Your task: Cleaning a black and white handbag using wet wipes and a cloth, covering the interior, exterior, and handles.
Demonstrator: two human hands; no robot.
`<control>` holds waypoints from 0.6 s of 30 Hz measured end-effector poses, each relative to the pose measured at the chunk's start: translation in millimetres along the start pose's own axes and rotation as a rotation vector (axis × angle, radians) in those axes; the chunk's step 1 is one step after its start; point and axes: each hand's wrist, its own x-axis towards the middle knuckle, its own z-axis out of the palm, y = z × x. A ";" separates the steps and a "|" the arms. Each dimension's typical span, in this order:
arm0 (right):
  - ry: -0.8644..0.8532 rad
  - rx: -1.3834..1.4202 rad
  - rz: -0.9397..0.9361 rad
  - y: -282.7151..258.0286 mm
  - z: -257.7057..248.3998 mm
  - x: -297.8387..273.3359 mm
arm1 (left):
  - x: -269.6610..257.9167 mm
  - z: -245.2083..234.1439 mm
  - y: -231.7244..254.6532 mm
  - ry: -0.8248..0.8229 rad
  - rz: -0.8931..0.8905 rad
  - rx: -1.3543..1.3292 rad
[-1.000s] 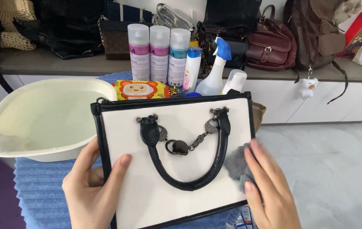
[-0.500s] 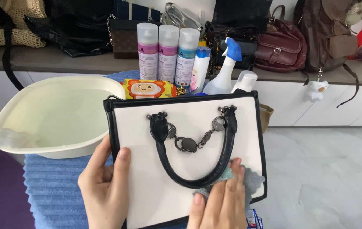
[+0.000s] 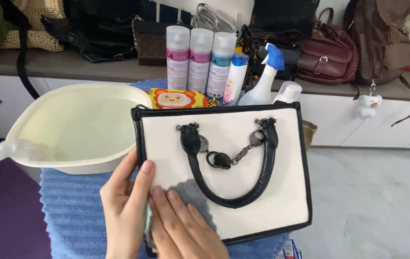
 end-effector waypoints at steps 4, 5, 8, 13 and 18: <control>-0.310 0.220 -0.240 54.9 -2.7 -40.7 | -0.3 -1.6 -5.6 -0.036 0.075 0.025; -0.627 0.221 -0.257 70.6 1.8 -52.9 | -0.9 -1.2 -7.3 -0.034 0.031 -0.012; -0.773 0.175 -0.170 109.9 -13.9 -73.1 | -1.0 -0.4 -6.5 -0.033 -0.003 -0.030; -0.101 0.002 0.229 155.8 -51.2 -93.6 | -1.8 0.7 -3.1 -0.038 0.043 0.004; -0.203 -0.180 -0.206 202.3 6.1 -183.2 | -6.6 4.6 1.3 -0.017 0.064 0.000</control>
